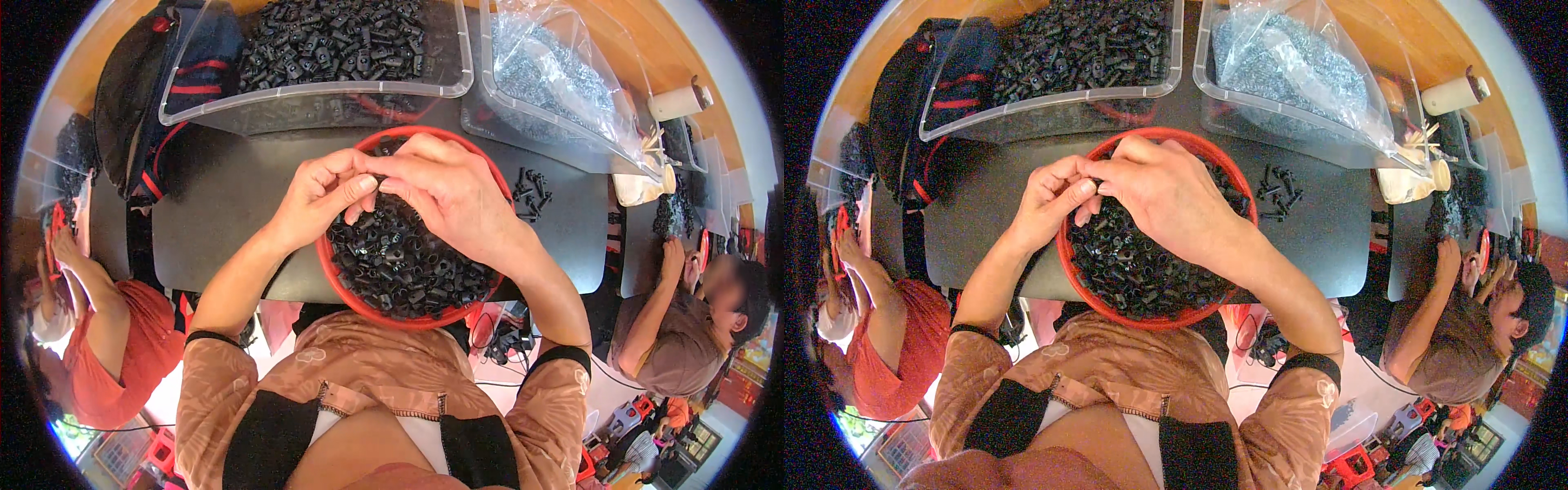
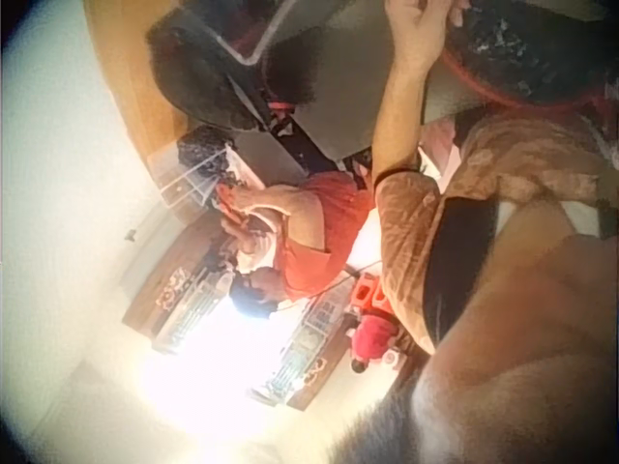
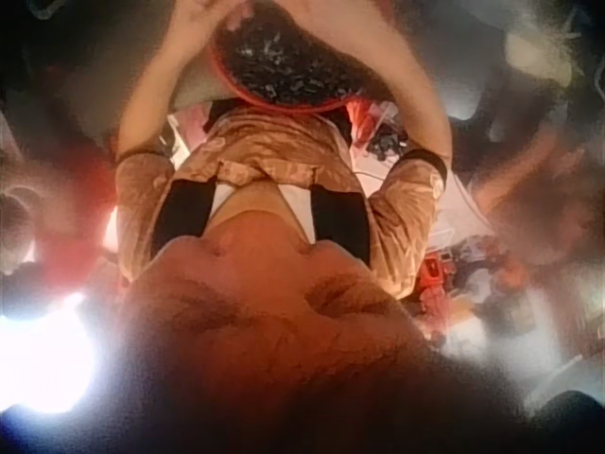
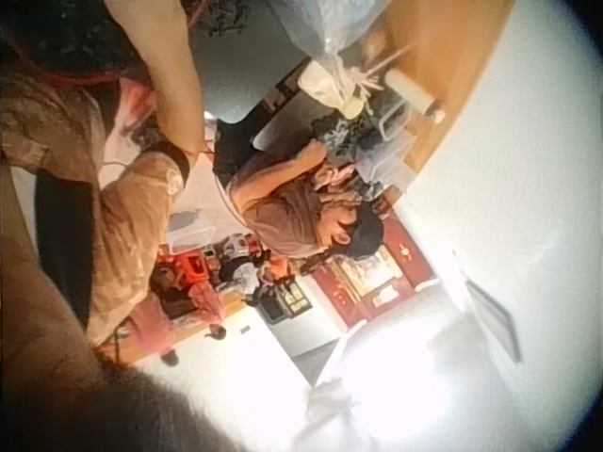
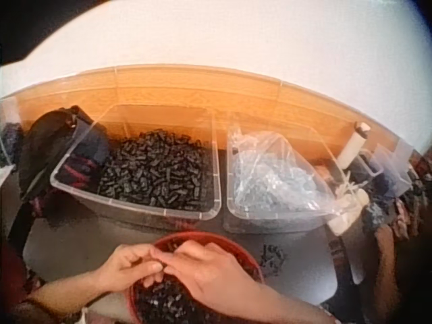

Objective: The person assembles plastic cord locks by hand, taking plastic components and springs from containers and fitting the pieces together.

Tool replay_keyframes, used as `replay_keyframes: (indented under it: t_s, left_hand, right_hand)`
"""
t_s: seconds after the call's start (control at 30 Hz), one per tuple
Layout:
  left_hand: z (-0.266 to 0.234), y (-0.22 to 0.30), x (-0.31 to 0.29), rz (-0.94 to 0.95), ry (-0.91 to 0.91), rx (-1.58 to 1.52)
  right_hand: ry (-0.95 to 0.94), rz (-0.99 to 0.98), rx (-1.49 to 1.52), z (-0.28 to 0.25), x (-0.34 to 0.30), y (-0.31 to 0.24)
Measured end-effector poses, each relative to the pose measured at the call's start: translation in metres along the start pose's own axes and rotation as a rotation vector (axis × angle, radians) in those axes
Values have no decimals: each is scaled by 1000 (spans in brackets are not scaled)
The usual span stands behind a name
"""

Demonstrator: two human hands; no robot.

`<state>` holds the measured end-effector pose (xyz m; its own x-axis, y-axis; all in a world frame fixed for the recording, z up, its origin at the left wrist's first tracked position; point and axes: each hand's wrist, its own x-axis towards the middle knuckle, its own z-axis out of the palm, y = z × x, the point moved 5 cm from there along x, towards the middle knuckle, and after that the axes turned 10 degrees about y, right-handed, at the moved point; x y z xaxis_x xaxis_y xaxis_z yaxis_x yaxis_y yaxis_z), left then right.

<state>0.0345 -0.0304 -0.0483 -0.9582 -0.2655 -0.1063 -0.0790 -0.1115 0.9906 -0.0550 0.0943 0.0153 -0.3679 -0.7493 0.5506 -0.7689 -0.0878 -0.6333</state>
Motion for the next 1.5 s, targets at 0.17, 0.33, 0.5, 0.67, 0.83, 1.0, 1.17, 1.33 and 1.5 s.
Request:
replay_keyframes:
  t_s: [0.17,0.33,0.5,0.67,0.83,1.0,1.17,1.33,1.5]
  left_hand:
    - [0,-1,2,-14,-16,-104]
    - [3,5,3,108,-10,-191]
    - [3,1,2,85,-24,-166]
    - [2,1,2,82,-25,-158]
    - [3,0,0,88,-27,-121]
    - [4,-2,-2,181,31,-11]
    - [2,-2,-3,236,37,88]
    - [3,2,-4,201,33,31]
    - [7,3,-7,160,0,-107]
  right_hand:
    - [-11,-164,-170,4,-2,-6]
    - [200,209,156,1,-7,11]
    - [119,633,593,17,-20,27]
    - [97,601,503,15,-20,24]
    - [71,630,518,16,-22,22]
    - [39,667,510,17,-26,26]
    - [-17,713,504,20,-25,24]
    - [-92,726,727,19,-19,34]
    - [-212,851,844,20,-19,40]
